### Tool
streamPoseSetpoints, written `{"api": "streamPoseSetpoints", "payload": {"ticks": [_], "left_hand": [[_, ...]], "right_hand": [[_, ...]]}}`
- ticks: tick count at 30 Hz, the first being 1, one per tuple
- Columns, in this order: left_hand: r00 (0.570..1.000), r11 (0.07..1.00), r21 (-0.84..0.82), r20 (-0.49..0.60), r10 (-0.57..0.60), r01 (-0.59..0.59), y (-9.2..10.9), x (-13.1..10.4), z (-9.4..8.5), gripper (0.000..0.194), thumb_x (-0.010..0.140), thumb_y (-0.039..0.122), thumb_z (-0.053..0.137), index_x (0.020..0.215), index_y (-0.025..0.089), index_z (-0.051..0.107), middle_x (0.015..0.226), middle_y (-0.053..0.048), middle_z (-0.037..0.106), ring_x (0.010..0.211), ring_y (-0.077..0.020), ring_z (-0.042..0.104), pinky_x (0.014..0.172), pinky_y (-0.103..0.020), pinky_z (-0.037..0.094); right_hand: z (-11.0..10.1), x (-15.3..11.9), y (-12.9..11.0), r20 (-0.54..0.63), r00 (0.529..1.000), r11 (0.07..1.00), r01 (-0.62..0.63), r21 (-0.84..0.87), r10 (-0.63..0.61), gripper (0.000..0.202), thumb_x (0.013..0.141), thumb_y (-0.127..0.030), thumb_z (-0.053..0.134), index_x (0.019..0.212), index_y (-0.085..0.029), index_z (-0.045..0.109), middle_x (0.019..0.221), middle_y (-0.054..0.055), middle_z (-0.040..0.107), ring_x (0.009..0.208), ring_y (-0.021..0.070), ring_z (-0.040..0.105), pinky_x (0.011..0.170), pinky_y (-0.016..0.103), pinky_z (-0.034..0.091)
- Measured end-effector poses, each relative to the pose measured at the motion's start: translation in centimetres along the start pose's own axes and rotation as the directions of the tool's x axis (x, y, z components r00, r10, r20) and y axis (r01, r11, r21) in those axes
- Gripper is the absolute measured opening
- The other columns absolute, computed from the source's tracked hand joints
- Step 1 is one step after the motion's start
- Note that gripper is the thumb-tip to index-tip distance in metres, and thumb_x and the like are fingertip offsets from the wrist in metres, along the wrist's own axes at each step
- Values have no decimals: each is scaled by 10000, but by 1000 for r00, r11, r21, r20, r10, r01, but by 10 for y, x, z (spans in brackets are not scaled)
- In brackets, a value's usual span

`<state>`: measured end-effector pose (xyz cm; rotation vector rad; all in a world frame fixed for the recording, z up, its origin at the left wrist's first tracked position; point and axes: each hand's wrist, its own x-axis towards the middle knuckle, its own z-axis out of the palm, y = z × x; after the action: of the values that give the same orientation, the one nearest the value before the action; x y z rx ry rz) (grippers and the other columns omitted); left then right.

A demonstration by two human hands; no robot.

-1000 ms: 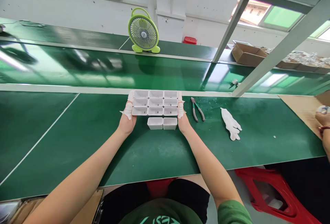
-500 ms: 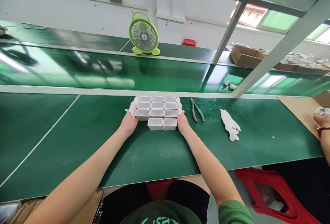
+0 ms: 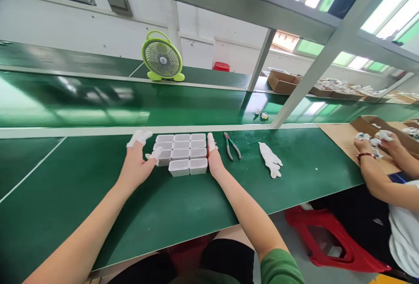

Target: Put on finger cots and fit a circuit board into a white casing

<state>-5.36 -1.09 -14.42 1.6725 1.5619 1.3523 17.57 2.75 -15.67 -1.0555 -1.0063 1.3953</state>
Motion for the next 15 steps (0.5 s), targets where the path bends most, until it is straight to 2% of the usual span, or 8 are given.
{"api": "streamPoseSetpoints", "payload": {"ticks": [1, 3, 5, 7, 11, 15], "left_hand": [[997, 987, 147, -31, 67, -62, 4, -2, -6, 548, 823, 396, 640, 1339, 242, 544, 1574, -151, 340, 1517, -393, 248, 1187, -578, 354], [982, 926, 343, -45, 181, -155, 9, -4, -15, 410, 821, 355, 590, 1209, 220, 599, 1403, -176, 460, 1383, -397, 413, 1060, -557, 480], [970, 866, 449, 5, 243, -220, 10, -4, -20, 306, 828, 329, 540, 1100, 215, 620, 1231, -169, 533, 1249, -382, 496, 986, -539, 512], [960, 815, 511, 102, 260, -275, 7, -2, -22, 246, 821, 321, 514, 1011, 217, 630, 1115, -154, 560, 1159, -367, 529, 945, -517, 518], [947, 756, 577, 254, 195, -310, 4, -1, -23, 218, 810, 321, 478, 914, 212, 635, 981, -129, 568, 947, -309, 588, 779, -418, 524], [935, 720, 635, 352, 52, -279, 17, -3, -25, 212, 819, 311, 453, 897, 215, 625, 932, -104, 584, 783, -266, 598, 625, -353, 455]], "right_hand": [[-3, 1, 1, -15, 1000, 1000, 7, -9, -7, 835, 894, -793, 394, 1500, -228, 497, 1586, 26, 461, 1526, 251, 351, 1252, 435, 336], [-9, 4, 3, -44, 999, 999, 23, -30, -25, 877, 883, -784, 423, 1564, -232, 395, 1663, 4, 314, 1574, 236, 223, 1294, 452, 216], [-14, 7, 6, -62, 997, 997, 44, -56, -48, 903, 872, -771, 453, 1590, -234, 341, 1685, -1, 256, 1587, 231, 167, 1303, 470, 150], [-16, 8, 9, -69, 995, 994, 65, -90, -72, 898, 868, -759, 462, 1586, -232, 349, 1682, 7, 270, 1586, 236, 177, 1302, 481, 149], [-19, 8, 8, -85, 988, 975, 112, -190, -130, 814, 884, -697, 489, 1557, -246, 403, 1647, 18, 361, 1562, 233, 263, 1292, 450, 215], [-40, 31, -19, -114, 972, 927, 154, -341, -204, 702, 894, -519, 580, 1530, -263, 428, 1594, 45, 453, 1495, 241, 385, 1259, 449, 292]]}}
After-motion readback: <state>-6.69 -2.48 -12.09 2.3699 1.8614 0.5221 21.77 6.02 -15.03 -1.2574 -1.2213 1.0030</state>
